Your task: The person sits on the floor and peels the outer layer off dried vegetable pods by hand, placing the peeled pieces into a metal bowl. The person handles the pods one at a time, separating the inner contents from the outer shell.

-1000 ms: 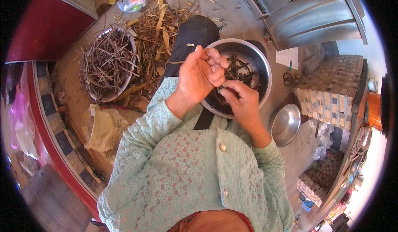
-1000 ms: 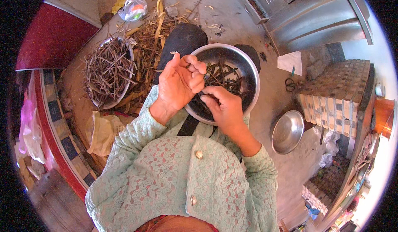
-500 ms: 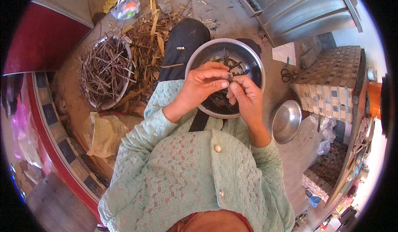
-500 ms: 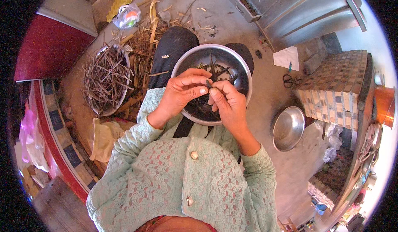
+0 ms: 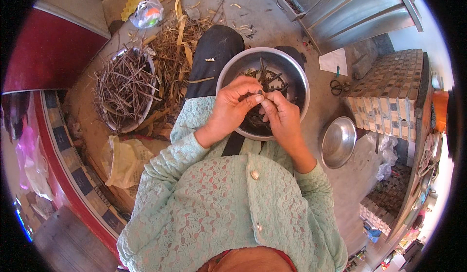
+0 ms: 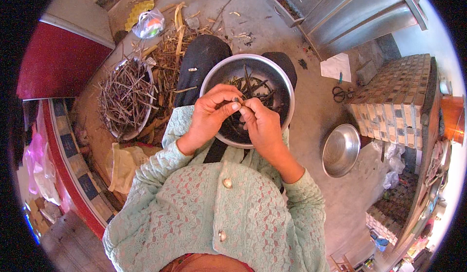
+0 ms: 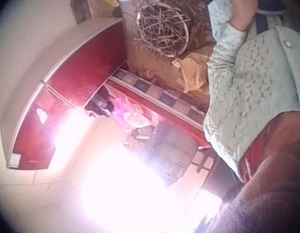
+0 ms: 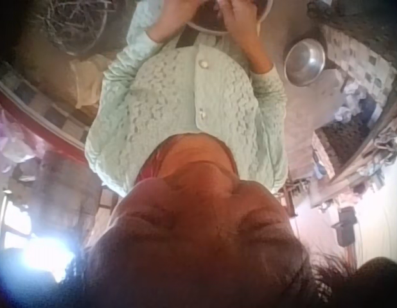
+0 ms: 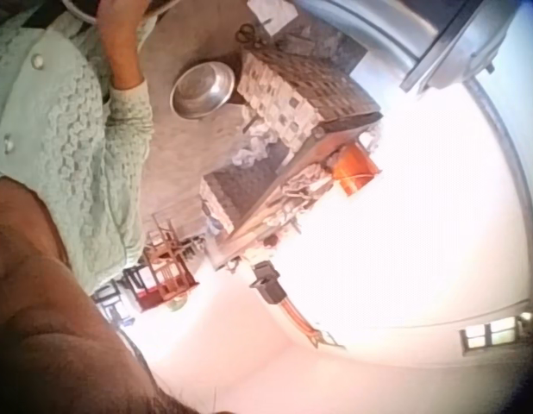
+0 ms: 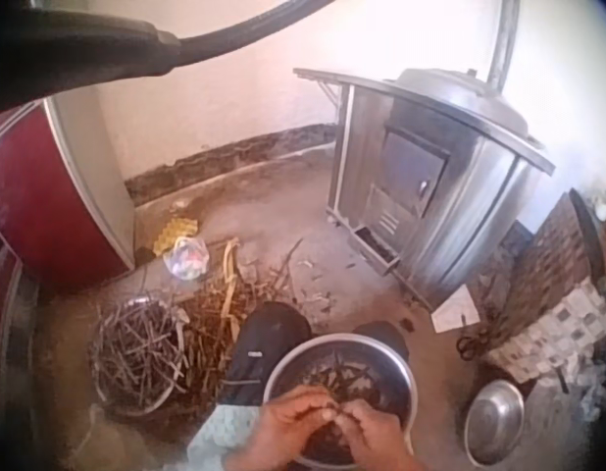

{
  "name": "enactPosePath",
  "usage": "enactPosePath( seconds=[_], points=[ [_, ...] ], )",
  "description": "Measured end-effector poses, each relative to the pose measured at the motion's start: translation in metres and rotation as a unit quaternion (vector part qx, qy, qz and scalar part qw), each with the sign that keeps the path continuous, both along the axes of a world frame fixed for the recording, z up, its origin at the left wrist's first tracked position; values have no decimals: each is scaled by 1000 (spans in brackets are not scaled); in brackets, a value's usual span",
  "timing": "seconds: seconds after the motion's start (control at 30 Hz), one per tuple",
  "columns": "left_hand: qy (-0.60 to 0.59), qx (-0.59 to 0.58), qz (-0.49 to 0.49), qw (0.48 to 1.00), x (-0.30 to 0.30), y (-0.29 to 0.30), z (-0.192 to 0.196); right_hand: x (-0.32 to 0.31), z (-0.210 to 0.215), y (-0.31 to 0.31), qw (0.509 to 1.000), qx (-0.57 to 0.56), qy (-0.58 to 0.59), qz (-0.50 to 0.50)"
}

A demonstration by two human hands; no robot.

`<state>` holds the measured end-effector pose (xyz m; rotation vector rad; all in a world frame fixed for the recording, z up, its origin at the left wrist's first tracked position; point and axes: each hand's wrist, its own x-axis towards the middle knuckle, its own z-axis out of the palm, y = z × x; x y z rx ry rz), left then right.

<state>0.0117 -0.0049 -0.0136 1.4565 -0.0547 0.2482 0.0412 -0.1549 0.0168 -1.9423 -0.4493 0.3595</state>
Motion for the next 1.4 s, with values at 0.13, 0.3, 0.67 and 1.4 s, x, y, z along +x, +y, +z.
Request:
enactPosePath(
  seconds=[0.13, 0.3, 0.67, 1.4],
  points=[
    [18, 2, 15, 1000, -2, -3, 0, -1, -2, 1, 999, -41, -1, -2],
    [4, 9, 30, 999, -2, -3, -6, -1, -6, 2, 997, -69, -36, 12],
    [-9, 32, 28, 999, -3, 1, 1, 0, 3, 3, 967, -129, -212, 58],
    [50, -70, -93, 992, -4, 8, 3, 6, 19, -12, 996, -3, 63, 68]
  ],
)
